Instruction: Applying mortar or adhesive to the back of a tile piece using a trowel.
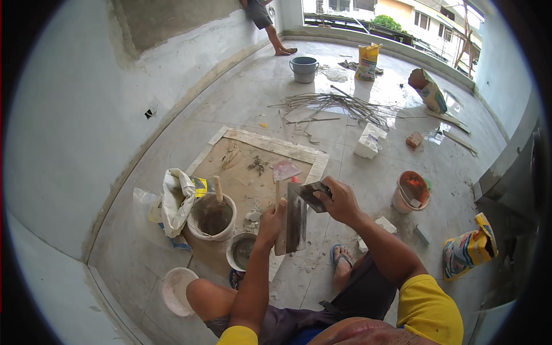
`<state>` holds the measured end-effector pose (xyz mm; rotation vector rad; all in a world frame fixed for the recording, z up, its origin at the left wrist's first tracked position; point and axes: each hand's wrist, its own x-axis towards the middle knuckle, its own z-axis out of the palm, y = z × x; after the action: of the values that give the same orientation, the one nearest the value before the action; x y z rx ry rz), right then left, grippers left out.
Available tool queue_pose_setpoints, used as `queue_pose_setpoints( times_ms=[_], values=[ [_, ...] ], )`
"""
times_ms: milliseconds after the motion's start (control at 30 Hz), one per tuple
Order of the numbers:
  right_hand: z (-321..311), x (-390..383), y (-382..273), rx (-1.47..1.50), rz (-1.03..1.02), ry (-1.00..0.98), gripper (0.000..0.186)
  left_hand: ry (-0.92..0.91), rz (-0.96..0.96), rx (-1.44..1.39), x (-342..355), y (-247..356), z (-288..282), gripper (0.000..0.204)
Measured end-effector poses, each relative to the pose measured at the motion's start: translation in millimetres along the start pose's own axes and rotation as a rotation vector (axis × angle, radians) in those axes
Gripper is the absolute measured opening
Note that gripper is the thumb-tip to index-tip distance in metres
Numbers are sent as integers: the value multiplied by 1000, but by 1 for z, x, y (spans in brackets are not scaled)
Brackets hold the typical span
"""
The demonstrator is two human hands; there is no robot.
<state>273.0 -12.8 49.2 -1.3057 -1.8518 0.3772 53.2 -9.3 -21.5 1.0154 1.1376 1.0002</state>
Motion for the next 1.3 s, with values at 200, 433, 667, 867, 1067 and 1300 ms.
queue_pose_setpoints(
  times_ms=[200,433,667,867,1067,1300],
  values=[
    [-3,-4,-7,-11,-25,-31,24,46,135,124,-6,7,3,55],
    [-4,-4,-3,-49,-45,38,22,48,176,157,-11,15,7,45],
    [-8,3,3,-103,137,-3,23,63,150,178,-12,18,11,45],
    [-9,7,9,-119,171,16,21,62,140,241,-13,20,9,45],
    [-10,9,10,-111,171,12,22,42,127,408,-22,26,8,50],
    [-13,11,12,-75,187,38,22,-15,74,426,-26,25,5,55]
  ],
)
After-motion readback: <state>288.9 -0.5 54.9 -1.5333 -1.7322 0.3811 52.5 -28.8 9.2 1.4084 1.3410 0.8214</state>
